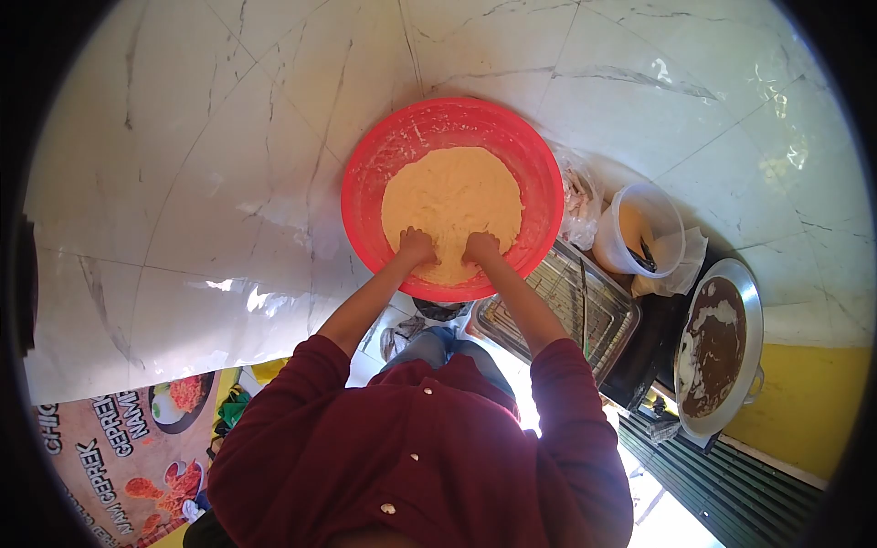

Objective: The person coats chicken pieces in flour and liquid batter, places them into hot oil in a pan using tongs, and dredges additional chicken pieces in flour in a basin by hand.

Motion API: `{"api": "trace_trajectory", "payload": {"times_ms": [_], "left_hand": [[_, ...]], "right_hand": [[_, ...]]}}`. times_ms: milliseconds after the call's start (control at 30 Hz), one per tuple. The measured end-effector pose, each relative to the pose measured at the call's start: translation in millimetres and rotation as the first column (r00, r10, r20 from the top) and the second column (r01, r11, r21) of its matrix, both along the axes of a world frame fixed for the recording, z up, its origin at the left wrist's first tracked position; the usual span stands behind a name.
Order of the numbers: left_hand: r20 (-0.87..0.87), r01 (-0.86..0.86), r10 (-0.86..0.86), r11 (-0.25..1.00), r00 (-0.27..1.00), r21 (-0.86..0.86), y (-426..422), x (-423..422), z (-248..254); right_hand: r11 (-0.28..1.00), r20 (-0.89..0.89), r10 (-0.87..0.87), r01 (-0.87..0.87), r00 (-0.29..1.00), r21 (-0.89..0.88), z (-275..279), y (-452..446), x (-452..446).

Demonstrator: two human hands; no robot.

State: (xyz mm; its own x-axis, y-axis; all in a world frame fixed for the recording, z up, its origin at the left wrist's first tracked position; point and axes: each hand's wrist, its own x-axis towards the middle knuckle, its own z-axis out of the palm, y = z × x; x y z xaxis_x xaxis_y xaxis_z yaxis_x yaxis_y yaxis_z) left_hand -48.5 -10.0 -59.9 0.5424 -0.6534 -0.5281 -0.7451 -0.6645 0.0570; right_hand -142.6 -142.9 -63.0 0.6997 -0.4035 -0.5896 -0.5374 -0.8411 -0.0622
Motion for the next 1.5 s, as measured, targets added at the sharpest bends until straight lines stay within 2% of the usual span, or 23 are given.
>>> {"api": "trace_trajectory", "payload": {"times_ms": [33, 67, 133, 267, 367, 400, 433, 467, 533, 600, 667, 767, 900, 933, 967, 1067, 1100, 1167, 1200, 1267, 1367, 1467, 1500], "left_hand": [[-0.068, -0.021, 0.021, 1.000, 0.997, 0.004, -0.6, 1.4, 0.9], [-0.064, -0.023, 0.023, 1.000, 0.998, 0.002, -0.5, 5.0, 2.0], [-0.363, -0.138, 0.142, 0.990, 0.921, 0.036, -1.4, 16.1, 2.2], [-0.556, -0.227, 0.164, 0.973, 0.815, -0.046, 9.0, 62.8, -10.6], [-0.637, -0.247, 0.195, 0.969, 0.746, 0.007, 18.4, 68.5, 39.8], [-0.321, -0.291, 0.246, 0.952, 0.915, -0.098, 20.4, 58.3, 45.6], [0.035, -0.292, 0.305, 0.933, 0.952, -0.210, 20.8, 49.4, 49.1], [0.034, -0.293, 0.306, 0.933, 0.951, -0.209, 17.9, 45.4, 34.6], [0.364, -0.077, 0.089, 0.996, 0.927, -0.048, 9.4, 39.3, -16.4], [0.336, -0.046, 0.035, 0.999, 0.941, 0.025, -1.8, 22.5, -33.2], [0.302, -0.009, -0.020, 0.995, 0.953, 0.095, -15.8, 7.2, -33.1], [0.142, -0.076, 0.058, 0.989, 0.988, 0.125, -18.4, -4.2, -11.3], [-0.262, -0.237, 0.237, 0.971, 0.936, 0.032, -9.9, 17.9, -9.0], [-0.423, -0.278, 0.269, 0.960, 0.865, 0.041, -6.9, 29.0, -13.5], [-0.423, -0.278, 0.269, 0.960, 0.865, 0.042, -2.4, 39.2, -18.2], [-0.361, -0.183, 0.198, 0.980, 0.911, 0.075, 12.8, 55.6, -11.4], [-0.227, -0.237, 0.237, 0.971, 0.945, 0.027, 19.8, 53.4, 10.0], [-0.089, -0.280, 0.277, 0.960, 0.957, -0.029, 22.7, 47.0, 21.8], [-0.045, -0.288, 0.286, 0.954, 0.957, -0.079, 19.3, 43.5, 21.4], [0.001, -0.295, 0.298, 0.947, 0.955, -0.129, 12.1, 32.9, 27.1], [0.122, -0.189, 0.189, 0.982, 0.974, -0.009, -1.1, 14.7, 38.3], [0.194, -0.085, 0.065, 0.992, 0.979, 0.097, -10.0, 17.0, -6.8], [0.359, -0.116, 0.079, 0.990, 0.930, 0.085, -10.9, 20.0, -34.8]], "right_hand": [[0.988, -0.025, -0.047, 0.050, 0.999, 0.144, 2.8, -1.6, 3.3], [0.989, -0.021, -0.045, 0.048, 0.999, 0.143, 6.3, -5.2, 5.0], [0.883, 0.013, -0.101, 0.083, 0.995, 0.462, 17.9, -19.1, 3.8], [0.852, -0.022, -0.227, 0.209, 0.974, 0.480, 31.5, -54.4, 3.9], [0.892, -0.025, -0.271, 0.261, 0.962, 0.368, 22.6, -72.1, 2.4], [0.964, 0.128, -0.261, 0.253, 0.957, 0.076, 19.4, -67.9, -0.4], [0.939, 0.268, -0.201, 0.264, 0.942, -0.222, 19.8, -60.8, -2.9], [0.939, 0.267, -0.201, 0.263, 0.943, -0.221, 10.4, -53.3, -3.6], [0.870, 0.120, 0.045, 0.020, 0.992, -0.492, -24.9, -40.2, -1.7], [0.955, -0.187, -0.027, -0.029, 0.982, -0.294, -15.5, -19.0, 9.0], [0.985, -0.107, 0.098, -0.112, 0.989, -0.132, 1.4, 0.8, 12.2], [0.997, -0.097, 0.079, -0.079, 0.992, 0.006, -0.1, 16.9, 21.1], [0.950, -0.038, 0.119, -0.102, 0.992, 0.297, -8.5, -11.4, 23.3], [0.889, -0.112, -0.033, 0.081, 0.993, 0.452, -10.6, -20.8, 21.1], [0.774, -0.211, -0.171, 0.263, 0.963, 0.575, -12.6, -30.8, 17.3], [0.818, -0.174, -0.173, 0.240, 0.969, 0.523, -12.6, -54.9, 5.1], [0.819, -0.175, -0.169, 0.237, 0.970, 0.523, -10.6, -54.6, 5.2], [0.960, -0.076, -0.223, 0.233, 0.972, 0.154, -0.3, -53.7, 3.1], [0.960, -0.074, -0.225, 0.234, 0.972, 0.153, 4.7, -48.0, -0.3], [0.988, 0.106, -0.031, 0.047, 0.994, -0.148, 10.2, -26.7, -6.5], [0.991, 0.157, -0.118, 0.125, 0.980, -0.037, -3.3, -3.5, 4.0], [0.999, 0.068, 0.023, -0.021, 0.997, -0.038, -1.7, 14.7, 7.7], [0.999, 0.071, 0.023, -0.020, 0.997, -0.037, 2.2, 12.3, 10.4]]}}
